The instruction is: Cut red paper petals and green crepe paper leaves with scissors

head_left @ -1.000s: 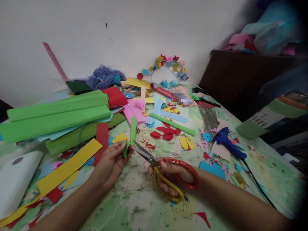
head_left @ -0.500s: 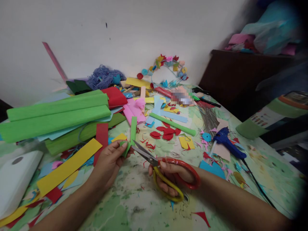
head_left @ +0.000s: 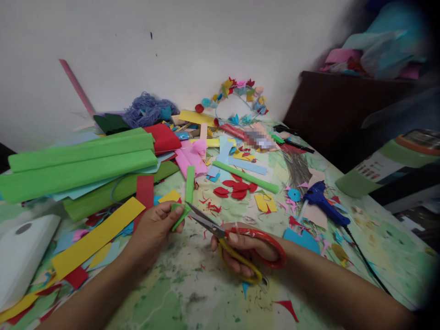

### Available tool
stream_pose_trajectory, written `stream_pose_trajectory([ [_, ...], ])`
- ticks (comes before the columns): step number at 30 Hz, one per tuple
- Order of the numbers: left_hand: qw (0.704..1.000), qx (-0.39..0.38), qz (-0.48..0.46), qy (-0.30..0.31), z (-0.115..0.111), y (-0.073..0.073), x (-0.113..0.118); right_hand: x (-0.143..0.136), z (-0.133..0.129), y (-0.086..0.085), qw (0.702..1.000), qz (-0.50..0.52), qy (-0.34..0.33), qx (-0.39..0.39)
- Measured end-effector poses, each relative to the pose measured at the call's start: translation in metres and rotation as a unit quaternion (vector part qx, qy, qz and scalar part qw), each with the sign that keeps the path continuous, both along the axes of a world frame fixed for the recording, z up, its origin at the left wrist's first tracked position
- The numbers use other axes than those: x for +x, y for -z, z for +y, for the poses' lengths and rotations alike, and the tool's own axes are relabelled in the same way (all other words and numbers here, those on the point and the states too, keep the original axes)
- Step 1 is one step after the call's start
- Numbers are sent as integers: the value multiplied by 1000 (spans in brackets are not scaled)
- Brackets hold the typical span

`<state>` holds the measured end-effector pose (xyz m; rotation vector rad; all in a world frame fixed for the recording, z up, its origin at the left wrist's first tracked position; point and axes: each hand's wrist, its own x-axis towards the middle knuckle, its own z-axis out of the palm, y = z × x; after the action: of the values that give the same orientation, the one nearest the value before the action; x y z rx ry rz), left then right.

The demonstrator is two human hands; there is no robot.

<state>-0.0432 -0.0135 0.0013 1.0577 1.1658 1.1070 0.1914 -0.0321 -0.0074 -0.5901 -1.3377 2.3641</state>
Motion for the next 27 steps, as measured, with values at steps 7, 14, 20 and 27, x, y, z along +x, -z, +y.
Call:
stream_pose_trajectory([
  [7, 997, 10, 73, 15, -1, -7, -2, 1, 2, -6, 999, 12, -19, 37],
  [14, 999, 16, 37, 20, 1, -7, -2, 0, -1, -3, 998, 5, 19, 56],
  [20, 999, 11, 1, 34, 5, -2, -6, -2, -3, 1, 998, 24, 32, 55],
  [27, 1000, 14, -10, 25, 7, -1, -8, -5, -3, -2, 995, 33, 41, 83],
])
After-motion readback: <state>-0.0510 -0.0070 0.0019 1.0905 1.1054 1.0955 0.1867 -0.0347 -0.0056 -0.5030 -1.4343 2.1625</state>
